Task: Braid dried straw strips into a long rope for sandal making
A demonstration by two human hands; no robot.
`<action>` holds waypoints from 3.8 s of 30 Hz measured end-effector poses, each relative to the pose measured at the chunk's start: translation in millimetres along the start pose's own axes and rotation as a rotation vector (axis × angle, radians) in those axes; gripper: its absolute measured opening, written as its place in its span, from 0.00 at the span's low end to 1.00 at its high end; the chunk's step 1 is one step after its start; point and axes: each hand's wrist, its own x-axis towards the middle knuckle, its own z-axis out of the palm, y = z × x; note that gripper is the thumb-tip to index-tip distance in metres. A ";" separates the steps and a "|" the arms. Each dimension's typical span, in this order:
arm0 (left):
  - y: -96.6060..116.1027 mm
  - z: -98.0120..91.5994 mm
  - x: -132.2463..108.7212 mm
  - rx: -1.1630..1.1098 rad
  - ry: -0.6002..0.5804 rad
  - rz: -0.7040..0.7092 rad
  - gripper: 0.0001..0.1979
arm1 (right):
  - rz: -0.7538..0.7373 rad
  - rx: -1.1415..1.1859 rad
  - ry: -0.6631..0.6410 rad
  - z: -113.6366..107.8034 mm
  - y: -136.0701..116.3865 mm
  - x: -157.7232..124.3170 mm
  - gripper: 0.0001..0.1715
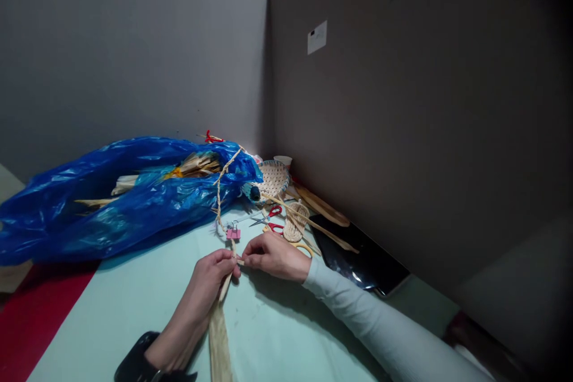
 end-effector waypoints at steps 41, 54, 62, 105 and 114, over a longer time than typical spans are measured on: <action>9.8 -1.3 -5.0 0.040 -0.088 -0.046 0.14 | 0.143 0.163 0.176 18.8 -11.6 -0.3 0.09; -0.8 -7.9 1.9 0.050 -0.145 0.024 0.16 | 0.154 0.105 0.044 3.5 -9.8 2.1 0.06; -1.1 -7.3 3.2 0.048 -0.141 0.021 0.15 | -0.014 -0.224 0.103 6.6 -23.2 -10.5 0.13; 2.9 -4.8 1.0 0.074 -0.133 -0.026 0.16 | 0.016 -0.081 -0.090 -12.4 -16.2 -11.2 0.09; 4.0 -3.6 0.5 0.031 -0.126 -0.041 0.17 | -0.017 -0.127 -0.044 -9.7 -22.9 -14.7 0.07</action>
